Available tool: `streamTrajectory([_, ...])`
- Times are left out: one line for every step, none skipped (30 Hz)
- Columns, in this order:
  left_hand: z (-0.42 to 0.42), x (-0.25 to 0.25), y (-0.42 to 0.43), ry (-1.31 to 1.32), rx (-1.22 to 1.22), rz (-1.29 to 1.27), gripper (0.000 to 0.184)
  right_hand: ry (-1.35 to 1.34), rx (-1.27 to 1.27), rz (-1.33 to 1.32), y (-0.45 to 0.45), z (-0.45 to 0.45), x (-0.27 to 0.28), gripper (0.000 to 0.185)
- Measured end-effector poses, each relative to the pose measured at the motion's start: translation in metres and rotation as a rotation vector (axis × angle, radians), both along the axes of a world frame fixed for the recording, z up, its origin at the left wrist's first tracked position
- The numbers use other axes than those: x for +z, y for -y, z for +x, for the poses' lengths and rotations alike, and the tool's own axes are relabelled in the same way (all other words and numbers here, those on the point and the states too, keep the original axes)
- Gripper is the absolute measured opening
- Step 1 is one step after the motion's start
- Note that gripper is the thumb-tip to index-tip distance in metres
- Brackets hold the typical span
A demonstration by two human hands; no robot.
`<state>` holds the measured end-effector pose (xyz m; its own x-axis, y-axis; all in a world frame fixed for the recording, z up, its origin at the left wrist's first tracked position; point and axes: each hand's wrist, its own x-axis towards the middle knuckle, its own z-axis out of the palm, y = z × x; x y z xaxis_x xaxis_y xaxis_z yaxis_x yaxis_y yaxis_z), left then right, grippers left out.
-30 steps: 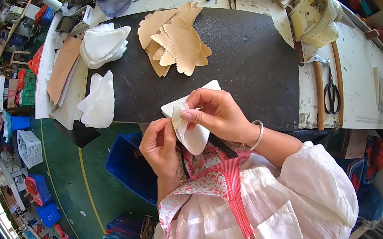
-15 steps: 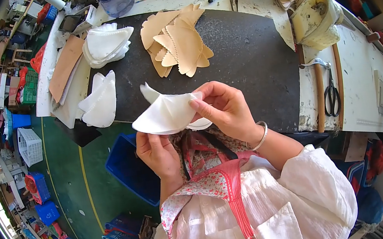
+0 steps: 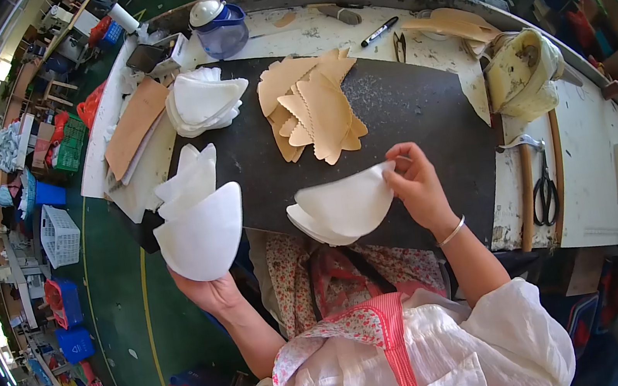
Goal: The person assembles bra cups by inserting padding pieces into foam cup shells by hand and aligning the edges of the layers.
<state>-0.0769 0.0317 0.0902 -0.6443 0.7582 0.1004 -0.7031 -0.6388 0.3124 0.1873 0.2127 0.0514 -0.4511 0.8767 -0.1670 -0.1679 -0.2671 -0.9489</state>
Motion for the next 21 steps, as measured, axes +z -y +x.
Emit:
streamTrajectory([-0.004,0.003,-0.006,-0.119,0.054,-0.090,0.037,0.092,0.035,0.028,0.003,0.001,-0.002,0.028])
streamTrajectory([-0.007,0.004,-0.013,-0.235,0.107,-0.180,0.035,0.123,0.029,0.082,0.008,-0.003,-0.005,0.028])
streamTrajectory([-0.007,-0.002,-0.025,-0.136,0.085,-0.206,0.033,0.272,0.008,0.335,0.011,-0.007,-0.004,0.027])
streamTrajectory([-0.004,-0.016,-0.042,-0.037,0.063,-0.230,0.030,0.419,-0.014,0.589,0.013,-0.010,-0.001,0.026])
streamTrajectory([-0.002,-0.030,-0.057,0.064,0.041,-0.256,0.028,0.567,-0.035,0.842,0.015,-0.015,0.003,0.026])
streamTrajectory([-0.002,-0.042,-0.071,-0.085,0.030,-0.420,0.023,0.747,-0.135,1.093,0.013,-0.019,0.018,0.025])
streamTrajectory([-0.001,-0.053,-0.082,-0.234,0.020,-0.584,0.018,0.761,-0.126,1.103,0.009,-0.020,0.017,0.026])
streamTrajectory([0.001,-0.061,-0.090,-0.491,0.118,-0.848,0.011,0.776,-0.116,1.113,0.002,-0.021,0.015,0.028])
streamTrajectory([0.001,-0.060,-0.087,-0.763,0.124,-1.013,0.012,0.794,-0.104,1.117,-0.003,-0.022,0.013,0.029])
streamTrajectory([0.000,-0.056,-0.080,-1.041,0.123,-1.174,0.012,0.789,-0.061,1.136,-0.008,-0.027,0.012,0.030])
streamTrajectory([-0.001,-0.055,-0.073,-1.326,0.119,-1.327,0.012,0.783,-0.018,1.154,-0.014,-0.036,0.012,0.031])
streamTrajectory([-0.002,-0.066,-0.069,-1.524,0.332,-1.257,0.013,0.775,0.026,1.172,-0.019,-0.046,0.012,0.032])
streamTrajectory([0.001,-0.065,-0.065,-1.593,0.423,-1.343,0.014,0.786,0.033,1.213,-0.023,-0.057,0.010,0.031])
streamTrajectory([0.003,-0.060,-0.061,-1.658,0.520,-1.429,0.015,0.795,0.040,1.257,-0.026,-0.070,0.008,0.030])
streamTrajectory([0.006,-0.059,-0.057,-1.720,0.615,-1.518,0.016,0.803,0.053,1.299,-0.028,-0.078,0.006,0.029])
streamTrajectory([0.008,-0.059,-0.055,-1.648,0.715,-1.488,0.017,0.839,0.082,1.282,-0.029,-0.082,0.003,0.027])
streamTrajectory([0.015,-0.055,-0.049,-1.709,0.664,-1.366,0.018,0.873,0.110,1.264,-0.029,-0.086,0.000,0.024])
streamTrajectory([0.026,-0.041,-0.048,-1.760,0.624,-1.235,0.019,0.905,0.131,1.257,-0.033,-0.091,-0.002,0.022])
streamTrajectory([0.039,-0.034,-0.046,-1.805,0.578,-1.106,0.020,0.869,0.132,1.213,-0.036,-0.092,-0.003,0.019])
streamTrajectory([0.054,-0.035,-0.042,-1.799,0.427,-0.966,0.025,0.836,0.134,1.167,-0.038,-0.090,-0.004,0.016])
streamTrajectory([0.067,-0.036,-0.041,-1.782,0.283,-0.818,0.029,0.804,0.130,1.123,-0.043,-0.088,-0.005,0.013])
